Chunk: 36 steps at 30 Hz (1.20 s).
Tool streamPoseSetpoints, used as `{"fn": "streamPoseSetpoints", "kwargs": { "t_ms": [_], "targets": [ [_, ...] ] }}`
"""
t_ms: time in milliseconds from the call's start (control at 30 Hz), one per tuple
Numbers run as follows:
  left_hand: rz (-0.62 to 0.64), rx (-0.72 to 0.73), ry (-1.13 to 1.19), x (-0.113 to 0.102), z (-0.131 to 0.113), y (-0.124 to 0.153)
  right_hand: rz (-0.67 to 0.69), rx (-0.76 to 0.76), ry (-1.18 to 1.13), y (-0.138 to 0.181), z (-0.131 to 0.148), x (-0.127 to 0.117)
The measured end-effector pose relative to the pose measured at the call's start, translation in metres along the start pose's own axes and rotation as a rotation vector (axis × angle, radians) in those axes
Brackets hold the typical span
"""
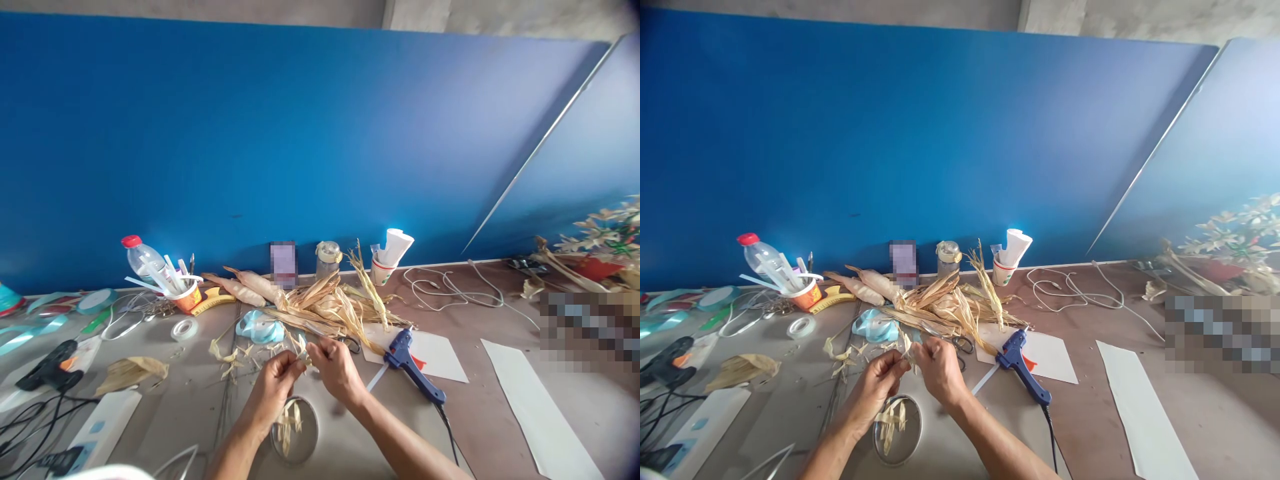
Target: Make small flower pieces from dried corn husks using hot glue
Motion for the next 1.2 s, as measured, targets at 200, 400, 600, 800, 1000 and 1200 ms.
{"fn": "streamPoseSetpoints", "kwargs": {
  "t_ms": [200, 400, 600, 800, 1000, 1200],
  "targets": [
    [0.018, 0.003, 0.06, -0.001, 0.001, 0.001, 0.088, 0.043, -0.122, 0.0, -0.005, 0.004],
    [0.0, -0.113, 0.389, -0.003, 0.008, -0.004, 0.129, -0.078, -0.375, 0.001, -0.003, -0.007],
    [0.027, -0.142, 0.459, -0.003, 0.009, -0.002, 0.16, -0.29, -0.172, 0.004, 0.01, -0.005],
    [0.044, -0.134, 0.425, -0.004, 0.013, -0.004, 0.069, -0.224, -0.087, 0.005, 0.006, -0.002],
    [-0.005, -0.068, 0.327, -0.003, 0.011, -0.003, 0.071, -0.122, -0.181, 0.005, 0.002, -0.001],
    [-0.088, 0.013, 0.197, -0.006, 0.016, -0.006, 0.148, 0.094, -0.492, 0.004, -0.005, 0.011]
  ]
}}
Point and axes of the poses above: each hand's wrist, its own y-axis away from the middle knuckle, its own x-axis out of the palm, z = x × y, the point moved 3 cm from there along -y, towards the middle knuckle, and after that the axes turned 3 degrees about x, right-handed, at the moved point
